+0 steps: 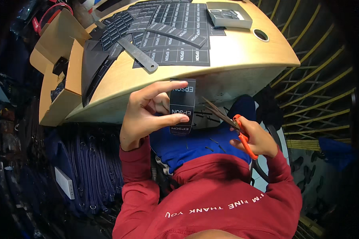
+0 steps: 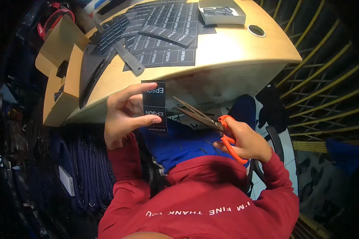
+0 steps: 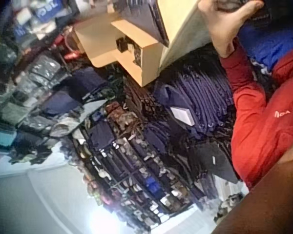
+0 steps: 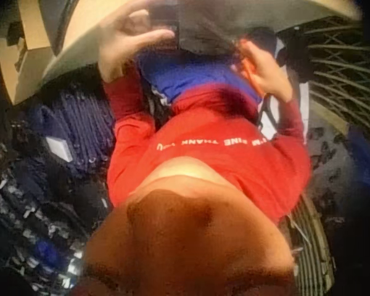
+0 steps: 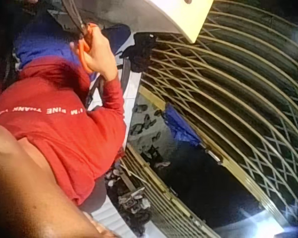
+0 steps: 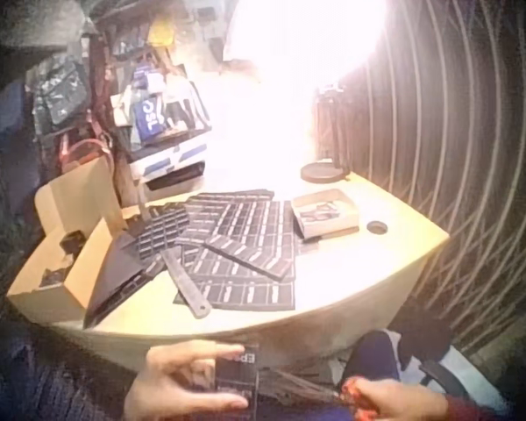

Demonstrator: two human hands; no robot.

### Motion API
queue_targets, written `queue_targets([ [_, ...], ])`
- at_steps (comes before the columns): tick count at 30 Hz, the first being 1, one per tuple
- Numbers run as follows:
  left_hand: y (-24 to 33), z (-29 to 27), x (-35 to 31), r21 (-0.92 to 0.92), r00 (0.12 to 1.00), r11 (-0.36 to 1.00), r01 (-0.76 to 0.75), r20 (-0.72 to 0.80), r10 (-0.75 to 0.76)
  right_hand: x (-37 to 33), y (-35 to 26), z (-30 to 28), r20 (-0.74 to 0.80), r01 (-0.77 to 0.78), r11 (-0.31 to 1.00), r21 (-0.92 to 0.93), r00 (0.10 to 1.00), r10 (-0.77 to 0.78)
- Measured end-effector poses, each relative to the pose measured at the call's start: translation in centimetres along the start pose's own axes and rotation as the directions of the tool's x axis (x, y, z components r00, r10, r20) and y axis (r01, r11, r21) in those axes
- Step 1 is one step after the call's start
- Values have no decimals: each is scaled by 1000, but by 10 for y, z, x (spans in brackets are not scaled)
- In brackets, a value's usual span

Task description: Using scissors to cut individual labels or tags from a printed sheet.

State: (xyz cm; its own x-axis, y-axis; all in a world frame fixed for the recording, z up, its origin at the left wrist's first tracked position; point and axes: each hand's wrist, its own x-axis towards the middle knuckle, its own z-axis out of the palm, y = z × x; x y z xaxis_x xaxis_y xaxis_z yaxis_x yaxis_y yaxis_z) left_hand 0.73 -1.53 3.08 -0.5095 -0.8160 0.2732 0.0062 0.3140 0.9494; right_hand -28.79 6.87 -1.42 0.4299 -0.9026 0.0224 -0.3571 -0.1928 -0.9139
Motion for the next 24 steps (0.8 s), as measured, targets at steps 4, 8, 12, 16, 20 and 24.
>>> queue_targets([
  [4,-3,1,1,-45,999,999,24,42,-22,-5,-10,-8,147,-5,991,-131,989,25],
  [8,-1,0,-2,-53,998,998,27,66,-23,-2,-16,-14,249,-91,995,-51,963,101],
  [12,5,2,-2,-21,990,997,80,121,-77,3,-19,-17,324,-68,997,36,945,53],
  [16,0,3,0,1,980,1000,28,197,-28,12,-26,-21,415,-125,991,47,905,95],
  [20,3,5,0,-11,976,998,68,210,-64,18,-32,-23,516,-181,983,-23,840,166],
  [24,2,6,-1,-38,974,997,74,219,-64,21,-33,-24,558,-176,984,-3,817,148],
])
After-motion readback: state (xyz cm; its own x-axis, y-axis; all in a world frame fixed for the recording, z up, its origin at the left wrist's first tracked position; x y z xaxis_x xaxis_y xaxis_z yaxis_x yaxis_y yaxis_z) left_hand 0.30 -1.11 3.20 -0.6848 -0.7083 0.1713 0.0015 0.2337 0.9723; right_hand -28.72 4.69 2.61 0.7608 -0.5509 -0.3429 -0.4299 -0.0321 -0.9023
